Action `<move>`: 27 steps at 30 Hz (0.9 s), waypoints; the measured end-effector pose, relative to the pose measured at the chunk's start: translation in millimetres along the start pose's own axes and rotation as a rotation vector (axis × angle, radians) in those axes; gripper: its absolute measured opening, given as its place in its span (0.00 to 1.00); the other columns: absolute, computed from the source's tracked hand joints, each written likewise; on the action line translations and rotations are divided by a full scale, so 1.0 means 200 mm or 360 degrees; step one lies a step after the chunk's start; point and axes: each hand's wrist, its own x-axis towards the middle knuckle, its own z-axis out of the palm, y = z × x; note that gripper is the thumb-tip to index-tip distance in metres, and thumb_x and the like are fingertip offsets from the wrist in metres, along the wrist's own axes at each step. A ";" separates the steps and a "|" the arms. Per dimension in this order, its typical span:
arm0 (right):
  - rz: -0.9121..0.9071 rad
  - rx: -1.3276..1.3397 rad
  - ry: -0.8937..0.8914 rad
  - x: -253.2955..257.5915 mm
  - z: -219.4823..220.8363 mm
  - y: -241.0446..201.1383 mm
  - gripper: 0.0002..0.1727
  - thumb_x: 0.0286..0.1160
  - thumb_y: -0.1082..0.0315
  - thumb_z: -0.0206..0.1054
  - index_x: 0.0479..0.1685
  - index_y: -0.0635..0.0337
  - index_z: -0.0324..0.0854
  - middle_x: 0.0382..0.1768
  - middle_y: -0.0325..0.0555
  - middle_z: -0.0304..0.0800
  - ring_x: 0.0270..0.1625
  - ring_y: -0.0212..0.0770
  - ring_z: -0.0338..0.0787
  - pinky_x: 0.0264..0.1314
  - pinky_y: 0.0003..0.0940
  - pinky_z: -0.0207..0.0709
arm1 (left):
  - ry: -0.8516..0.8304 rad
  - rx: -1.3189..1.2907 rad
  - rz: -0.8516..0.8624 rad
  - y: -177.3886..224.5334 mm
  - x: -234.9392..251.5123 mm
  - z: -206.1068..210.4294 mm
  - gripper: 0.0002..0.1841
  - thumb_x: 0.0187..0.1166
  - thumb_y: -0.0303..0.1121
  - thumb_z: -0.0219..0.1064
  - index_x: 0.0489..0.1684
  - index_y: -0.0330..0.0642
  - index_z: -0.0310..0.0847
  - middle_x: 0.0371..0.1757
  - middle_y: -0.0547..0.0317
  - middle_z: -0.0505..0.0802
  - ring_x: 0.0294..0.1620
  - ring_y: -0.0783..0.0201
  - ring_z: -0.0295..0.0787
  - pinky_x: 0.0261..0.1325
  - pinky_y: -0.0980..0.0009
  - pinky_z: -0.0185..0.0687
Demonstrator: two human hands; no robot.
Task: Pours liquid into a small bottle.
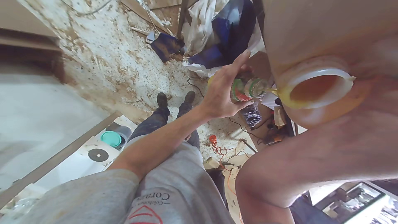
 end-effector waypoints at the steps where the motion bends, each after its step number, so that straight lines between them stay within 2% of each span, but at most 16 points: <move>1: 0.0001 0.0018 -0.0003 0.00 -0.01 0.01 0.05 0.80 0.77 0.52 0.38 0.69 0.71 0.31 0.48 0.77 0.37 0.42 0.84 0.45 0.38 0.84 | 0.0000 0.0000 0.0003 0.00 0.00 0.00 0.59 0.49 0.39 0.90 0.87 0.28 0.55 0.64 0.44 0.90 0.68 0.52 0.86 0.74 0.55 0.82; 7: 0.0043 0.0087 -0.0038 0.02 -0.04 0.02 0.07 0.81 0.75 0.51 0.39 0.69 0.71 0.31 0.48 0.76 0.36 0.42 0.83 0.44 0.38 0.83 | 0.0005 -0.0020 0.0006 0.01 0.01 0.00 0.60 0.48 0.37 0.90 0.87 0.28 0.54 0.64 0.44 0.89 0.69 0.52 0.85 0.75 0.55 0.81; 13: 0.0025 0.0052 -0.0013 0.07 -0.01 0.00 0.06 0.79 0.78 0.50 0.35 0.68 0.70 0.26 0.47 0.74 0.31 0.41 0.81 0.38 0.36 0.83 | 0.0013 -0.0008 0.0003 0.01 0.01 0.00 0.59 0.48 0.38 0.90 0.87 0.28 0.55 0.64 0.45 0.90 0.68 0.54 0.85 0.74 0.56 0.81; 17: -0.0050 0.0011 0.0047 0.01 -0.04 0.02 0.06 0.81 0.76 0.51 0.41 0.70 0.71 0.31 0.48 0.77 0.36 0.42 0.84 0.42 0.37 0.84 | 0.0011 -0.0026 -0.0004 0.01 0.01 0.00 0.59 0.50 0.38 0.89 0.87 0.27 0.54 0.64 0.44 0.89 0.68 0.53 0.85 0.74 0.55 0.82; 22: -0.0035 -0.0006 0.0056 0.00 -0.02 0.01 0.06 0.81 0.77 0.50 0.40 0.70 0.71 0.30 0.48 0.76 0.35 0.41 0.84 0.41 0.36 0.84 | 0.0018 -0.0020 0.0008 0.01 0.00 0.00 0.59 0.51 0.38 0.89 0.87 0.27 0.54 0.64 0.43 0.89 0.68 0.52 0.86 0.73 0.55 0.83; 27: -0.0028 0.0051 0.0048 0.02 0.02 0.00 0.06 0.81 0.76 0.50 0.37 0.68 0.69 0.25 0.44 0.72 0.29 0.39 0.80 0.37 0.34 0.82 | 0.0007 -0.0004 0.0003 0.01 0.00 0.00 0.59 0.51 0.38 0.88 0.87 0.28 0.54 0.63 0.45 0.89 0.68 0.52 0.85 0.74 0.54 0.82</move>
